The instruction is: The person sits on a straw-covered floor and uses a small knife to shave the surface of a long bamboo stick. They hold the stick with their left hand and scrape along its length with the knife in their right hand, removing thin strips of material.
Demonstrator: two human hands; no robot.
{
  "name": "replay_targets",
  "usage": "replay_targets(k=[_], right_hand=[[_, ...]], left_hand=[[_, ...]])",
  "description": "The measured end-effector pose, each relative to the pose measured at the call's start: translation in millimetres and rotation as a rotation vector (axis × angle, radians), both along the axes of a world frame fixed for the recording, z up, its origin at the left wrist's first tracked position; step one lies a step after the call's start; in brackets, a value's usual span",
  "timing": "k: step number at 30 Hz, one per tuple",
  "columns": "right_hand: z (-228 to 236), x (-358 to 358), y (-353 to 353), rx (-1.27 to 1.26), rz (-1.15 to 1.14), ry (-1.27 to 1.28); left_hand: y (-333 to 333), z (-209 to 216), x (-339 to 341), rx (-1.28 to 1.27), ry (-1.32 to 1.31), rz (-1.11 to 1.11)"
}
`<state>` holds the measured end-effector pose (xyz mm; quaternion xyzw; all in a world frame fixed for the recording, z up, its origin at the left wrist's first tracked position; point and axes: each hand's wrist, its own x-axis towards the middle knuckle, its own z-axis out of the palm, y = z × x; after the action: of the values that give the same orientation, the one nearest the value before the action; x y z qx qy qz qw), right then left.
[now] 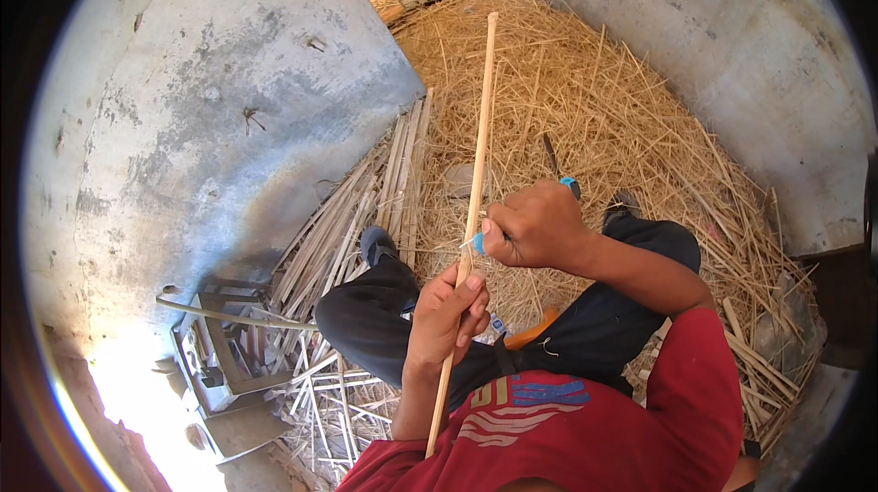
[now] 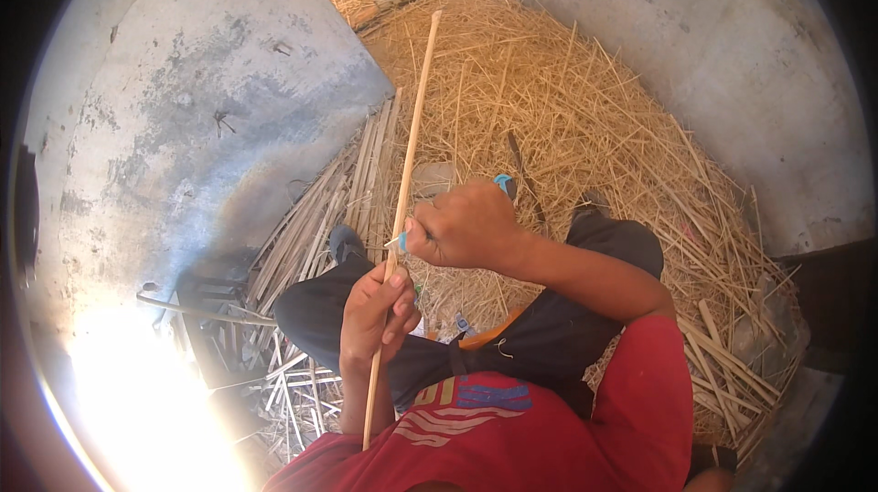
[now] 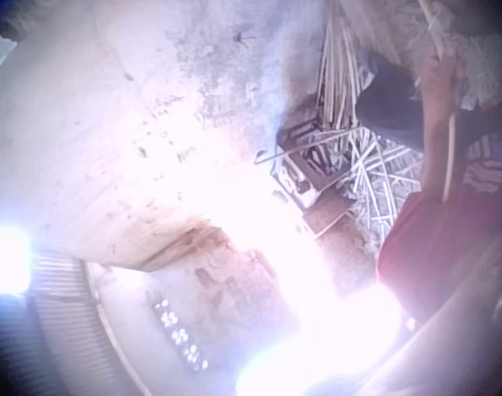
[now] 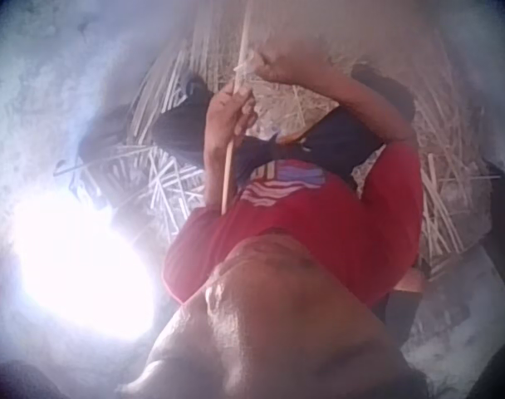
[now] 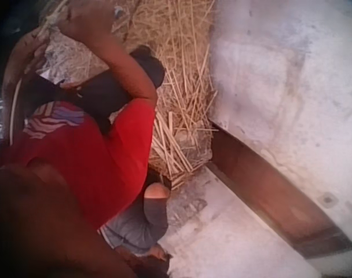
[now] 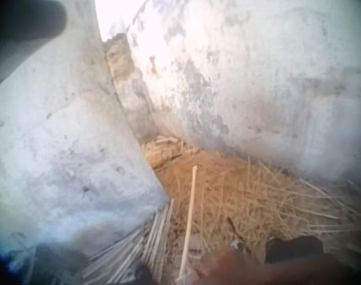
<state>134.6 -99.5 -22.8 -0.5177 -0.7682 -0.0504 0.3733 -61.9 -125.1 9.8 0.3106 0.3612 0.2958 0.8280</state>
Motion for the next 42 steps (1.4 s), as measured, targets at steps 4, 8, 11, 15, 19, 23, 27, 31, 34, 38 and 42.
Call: replay_targets(k=[4,8,11,15,19,23,27,31,34,38,42], right_hand=[[2,7,3,-0.059,-0.021,0.064],[5,12,0,-0.093,0.021,0.073],[9,6,-5,-0.108,0.042,0.105],[8,9,-1,-0.116,0.004,0.132],[5,6,-1,-0.122,0.036,0.143],[2,2,-1,-0.137,0.049,0.143],[2,-3,-6,-0.176,0.060,0.160],[-1,-3,-7,-0.206,0.043,0.139],[-8,1,1,-0.119,0.052,0.163],[-3,7,12,-0.068,-0.031,0.108],[-8,24,26,-0.169,-0.172,0.163]], left_hand=[[1,2,-9,-0.045,-0.099,0.024],[5,-1,-19,0.036,-0.191,-0.029],[3,6,-15,0.098,-0.171,-0.034],[4,9,-17,0.144,-0.127,-0.089],[-1,14,-10,0.584,0.494,-0.093],[-2,7,-3,0.796,0.544,-0.044],[-4,25,-2,0.429,0.399,-0.004],[-5,19,-5,0.395,0.322,-0.043],[-6,12,-2,0.426,0.334,-0.048],[-6,17,-1,0.510,0.397,-0.045],[-19,11,5,0.531,0.386,-0.038]])
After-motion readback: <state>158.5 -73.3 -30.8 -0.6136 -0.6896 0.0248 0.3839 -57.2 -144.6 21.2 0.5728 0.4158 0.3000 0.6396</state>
